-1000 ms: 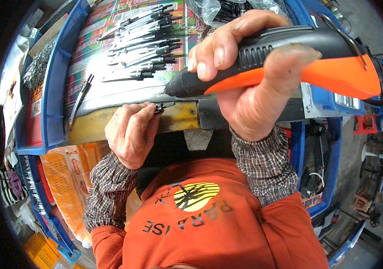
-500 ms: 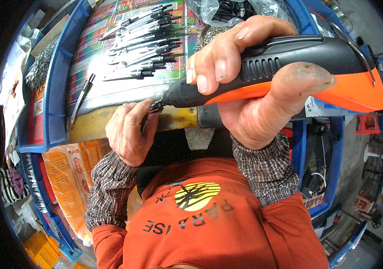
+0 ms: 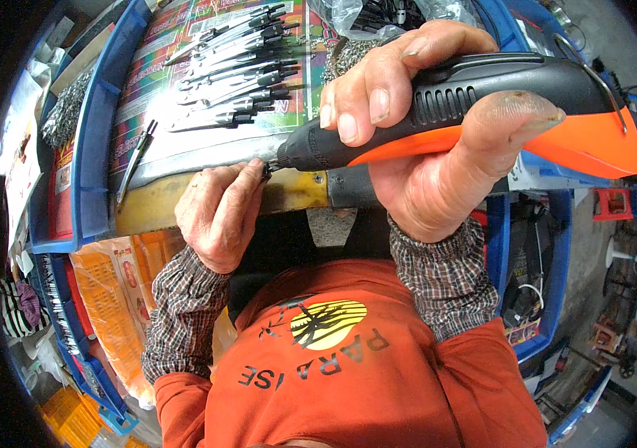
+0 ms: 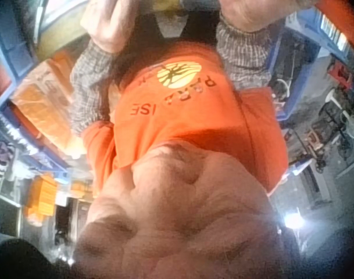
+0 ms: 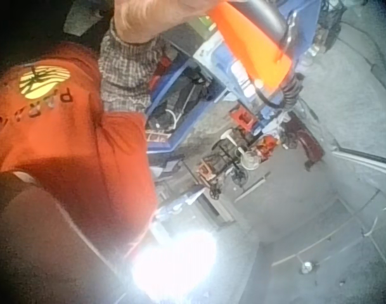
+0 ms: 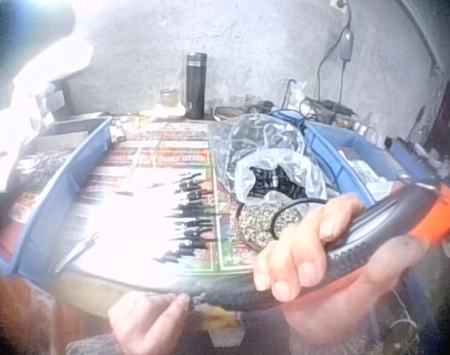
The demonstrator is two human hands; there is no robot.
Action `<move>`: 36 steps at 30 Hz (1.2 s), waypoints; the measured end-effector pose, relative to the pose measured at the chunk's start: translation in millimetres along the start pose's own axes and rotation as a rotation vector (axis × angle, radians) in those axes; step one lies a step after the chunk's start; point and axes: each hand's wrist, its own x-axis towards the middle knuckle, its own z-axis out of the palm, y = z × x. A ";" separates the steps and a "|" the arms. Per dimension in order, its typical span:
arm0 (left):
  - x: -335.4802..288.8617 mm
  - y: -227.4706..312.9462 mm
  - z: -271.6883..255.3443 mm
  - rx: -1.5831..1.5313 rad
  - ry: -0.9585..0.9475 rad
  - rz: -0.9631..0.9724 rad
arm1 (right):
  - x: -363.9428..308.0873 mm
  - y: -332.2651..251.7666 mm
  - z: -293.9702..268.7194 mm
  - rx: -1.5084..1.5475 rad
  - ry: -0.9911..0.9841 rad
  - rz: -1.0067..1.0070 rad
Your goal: The person assembles and processes small plastic components using a handheld electric tool.
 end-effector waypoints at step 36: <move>1.5 2.9 0.9 0.007 -0.003 -0.077 | -1.4 -0.2 -0.3 -0.027 0.021 0.009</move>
